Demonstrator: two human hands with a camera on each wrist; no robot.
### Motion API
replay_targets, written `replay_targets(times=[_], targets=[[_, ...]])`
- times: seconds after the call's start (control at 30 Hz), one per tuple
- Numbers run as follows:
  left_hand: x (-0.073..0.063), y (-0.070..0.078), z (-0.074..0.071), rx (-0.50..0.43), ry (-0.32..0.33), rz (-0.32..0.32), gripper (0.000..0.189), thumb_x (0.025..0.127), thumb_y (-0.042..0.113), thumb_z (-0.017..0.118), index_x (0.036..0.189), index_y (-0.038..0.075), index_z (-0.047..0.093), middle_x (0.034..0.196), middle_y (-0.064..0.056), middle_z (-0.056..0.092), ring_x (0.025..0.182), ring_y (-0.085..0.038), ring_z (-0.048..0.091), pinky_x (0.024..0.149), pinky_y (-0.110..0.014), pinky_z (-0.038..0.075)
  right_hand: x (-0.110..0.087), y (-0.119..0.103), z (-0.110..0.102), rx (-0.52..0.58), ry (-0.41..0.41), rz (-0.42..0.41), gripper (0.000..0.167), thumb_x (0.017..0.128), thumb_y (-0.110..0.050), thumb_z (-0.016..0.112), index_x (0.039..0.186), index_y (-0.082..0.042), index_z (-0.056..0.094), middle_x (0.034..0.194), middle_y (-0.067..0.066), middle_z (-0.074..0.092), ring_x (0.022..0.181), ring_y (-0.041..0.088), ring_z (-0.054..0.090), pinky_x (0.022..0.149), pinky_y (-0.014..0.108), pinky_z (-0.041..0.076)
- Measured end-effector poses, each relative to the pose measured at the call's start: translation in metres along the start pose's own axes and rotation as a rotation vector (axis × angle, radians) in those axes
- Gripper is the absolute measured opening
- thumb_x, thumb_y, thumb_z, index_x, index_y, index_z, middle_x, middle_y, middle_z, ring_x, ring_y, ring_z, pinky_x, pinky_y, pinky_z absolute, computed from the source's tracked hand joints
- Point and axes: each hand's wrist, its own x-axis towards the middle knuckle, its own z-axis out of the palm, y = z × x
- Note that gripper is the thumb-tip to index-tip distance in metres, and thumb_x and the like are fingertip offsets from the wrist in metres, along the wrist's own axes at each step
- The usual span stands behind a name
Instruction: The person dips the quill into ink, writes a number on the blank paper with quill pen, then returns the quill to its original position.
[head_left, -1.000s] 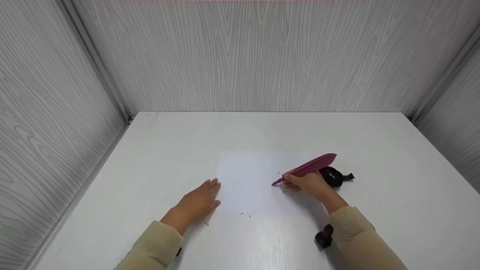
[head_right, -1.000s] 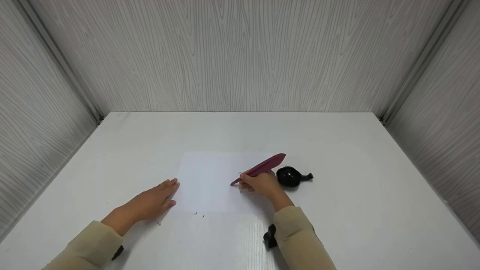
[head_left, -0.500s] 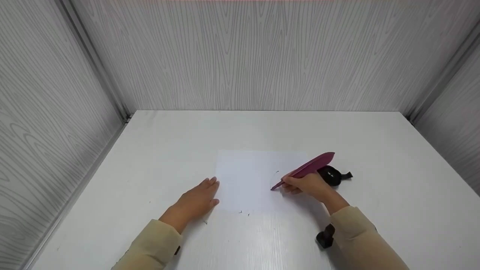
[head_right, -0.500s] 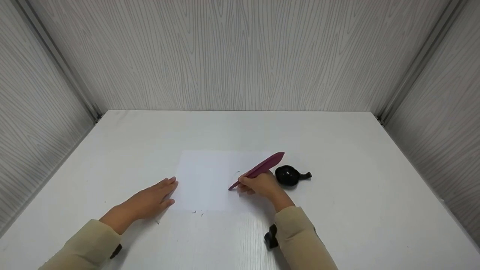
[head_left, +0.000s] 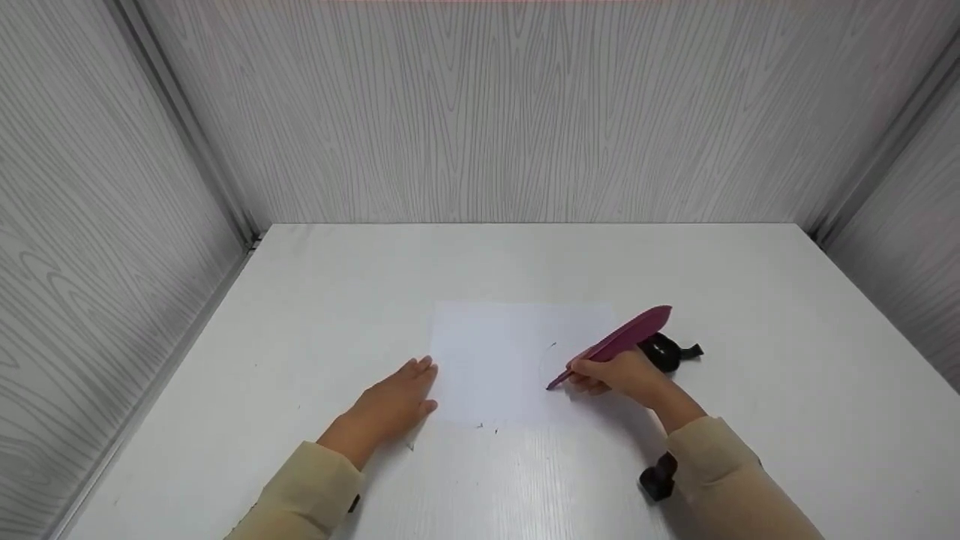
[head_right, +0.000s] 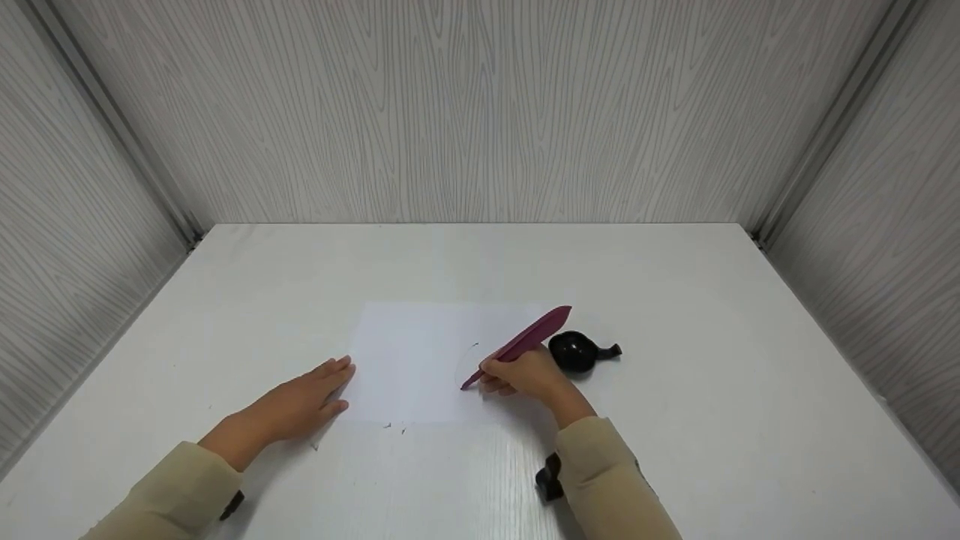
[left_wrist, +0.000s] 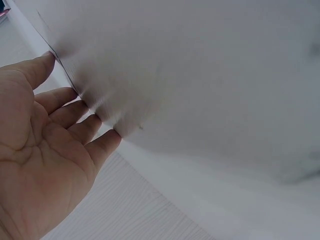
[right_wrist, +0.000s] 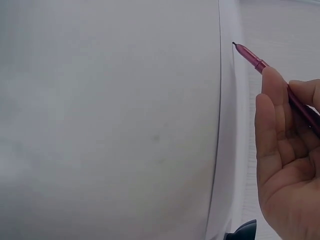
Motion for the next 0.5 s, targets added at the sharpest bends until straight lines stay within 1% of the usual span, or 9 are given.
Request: replay_targets(times=[0.13, 0.27, 0.5], targets=[[-0.001, 0.000, 0.000, -0.003, 0.007, 0.005, 0.057, 0.099, 0.026, 0.054, 0.146, -0.001, 0.034, 0.154, -0.012, 0.026, 0.142, -0.029, 0.019, 0.112, -0.047, 0.023, -0.003, 0.000, -0.003, -0.012, -0.009, -0.014, 0.031, 0.089, -0.024, 0.069, 0.102, 0.004, 0.070, 0.089, 0.011, 0.071, 0.083, 0.019, 0.068, 0.076, 0.033, 0.056], [-0.001, -0.001, 0.001, -0.007, 0.004, 0.011, 0.057, 0.099, 0.026, 0.053, 0.145, -0.002, 0.034, 0.154, -0.012, 0.026, 0.142, -0.029, 0.019, 0.112, -0.047, 0.022, -0.006, 0.001, -0.006, -0.034, 0.001, -0.008, 0.029, 0.089, -0.024, 0.069, 0.100, 0.003, 0.071, 0.088, 0.010, 0.071, 0.082, 0.018, 0.068, 0.075, 0.033, 0.057], [0.001, -0.003, 0.002, 0.012, -0.002, 0.003, 0.058, 0.099, 0.028, 0.053, 0.147, 0.001, 0.033, 0.155, -0.010, 0.025, 0.142, -0.028, 0.018, 0.112, -0.047, 0.022, -0.009, 0.000, -0.014, -0.046, -0.009, -0.023, 0.028, 0.090, -0.022, 0.068, 0.100, 0.004, 0.071, 0.087, 0.011, 0.071, 0.081, 0.020, 0.069, 0.074, 0.034, 0.057]])
